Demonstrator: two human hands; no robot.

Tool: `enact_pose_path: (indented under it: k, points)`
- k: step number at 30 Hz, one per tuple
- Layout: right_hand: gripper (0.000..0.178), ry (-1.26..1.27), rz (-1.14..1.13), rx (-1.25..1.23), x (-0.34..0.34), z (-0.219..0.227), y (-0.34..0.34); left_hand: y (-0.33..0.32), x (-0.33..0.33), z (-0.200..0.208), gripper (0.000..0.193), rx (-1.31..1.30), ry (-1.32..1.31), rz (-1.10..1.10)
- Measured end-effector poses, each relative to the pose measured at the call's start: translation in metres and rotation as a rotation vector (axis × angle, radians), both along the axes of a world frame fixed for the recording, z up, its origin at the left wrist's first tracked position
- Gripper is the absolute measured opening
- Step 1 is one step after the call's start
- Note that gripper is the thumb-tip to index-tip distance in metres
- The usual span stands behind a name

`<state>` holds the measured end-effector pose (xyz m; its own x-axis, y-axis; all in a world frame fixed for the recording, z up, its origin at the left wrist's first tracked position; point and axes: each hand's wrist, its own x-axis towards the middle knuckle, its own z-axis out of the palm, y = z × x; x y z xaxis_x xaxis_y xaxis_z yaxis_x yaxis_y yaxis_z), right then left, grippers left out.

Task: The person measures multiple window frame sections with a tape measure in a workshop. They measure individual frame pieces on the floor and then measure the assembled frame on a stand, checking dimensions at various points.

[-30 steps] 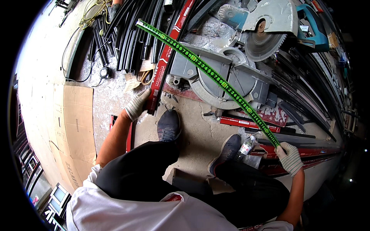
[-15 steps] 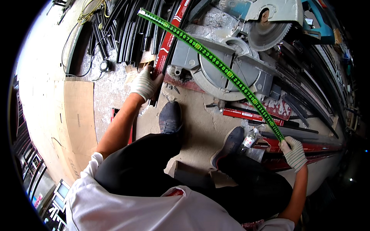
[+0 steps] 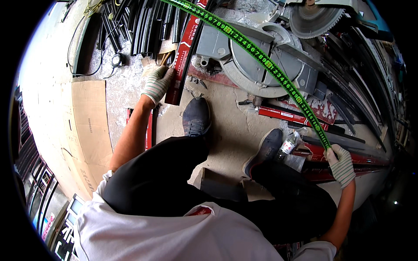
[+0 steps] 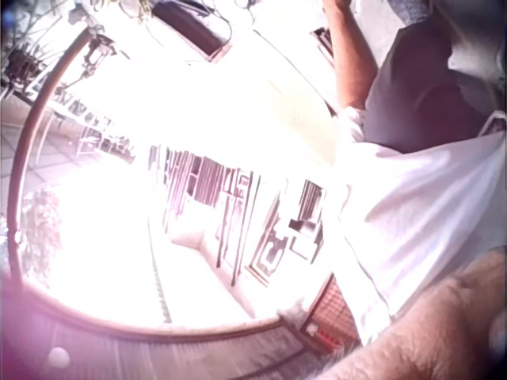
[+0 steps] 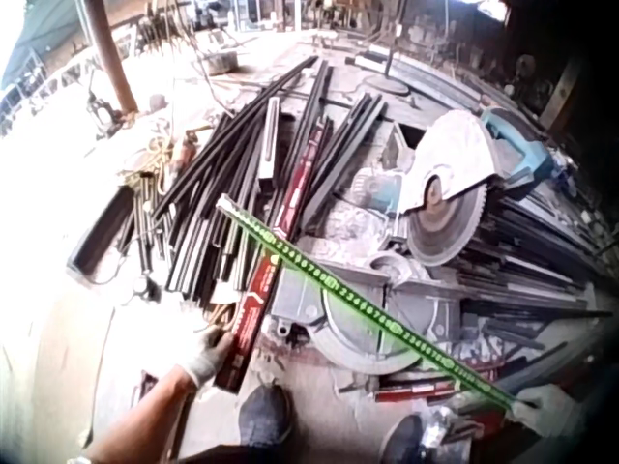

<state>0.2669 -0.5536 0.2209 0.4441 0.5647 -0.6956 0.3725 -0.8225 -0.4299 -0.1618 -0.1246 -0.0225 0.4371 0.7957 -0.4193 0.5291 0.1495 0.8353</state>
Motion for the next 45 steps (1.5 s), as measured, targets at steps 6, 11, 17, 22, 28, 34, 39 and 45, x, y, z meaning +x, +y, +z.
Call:
enact_pose_path:
  k: [6, 11, 17, 22, 28, 34, 39, 45]
  points:
    - [0.022, -0.016, -0.017, -0.018, -0.002, 0.005, 0.003, 0.002, 0.03, 0.035, 0.059, -0.131, 0.041, 0.015]
    - [0.02, -0.003, 0.023, 0.024, 0.001, 0.006, 0.003, 0.004, 0.052, 0.026, 0.085, 0.106, 0.328, -0.148]
    - [0.02, -0.054, 0.04, -0.014, -0.004, 0.012, 0.008, 0.001, 0.052, 0.003, 0.051, 0.105, 0.244, -0.036]
    - [0.022, -0.078, 0.031, 0.011, -0.007, 0.014, 0.005, -0.025, 0.031, 0.031, 0.049, 0.129, 0.255, -0.011]
    - [0.022, -0.104, 0.053, 0.038, -0.01, 0.018, 0.009, -0.064, -0.028, 0.027, 0.044, 0.208, 0.368, -0.011]
    - [0.023, -0.113, 0.041, 0.092, -0.015, 0.023, 0.006, -0.112, -0.067, 0.054, 0.046, 0.308, 0.491, 0.056]
    - [0.024, -0.109, 0.046, 0.131, -0.021, 0.029, 0.011, -0.134, -0.127, 0.012, 0.042, 0.011, 0.068, 0.524]
    - [0.025, -0.168, 0.053, 0.273, -0.016, 0.03, -0.012, -0.133, -0.171, -0.028, 0.04, -0.187, -0.257, 0.615]
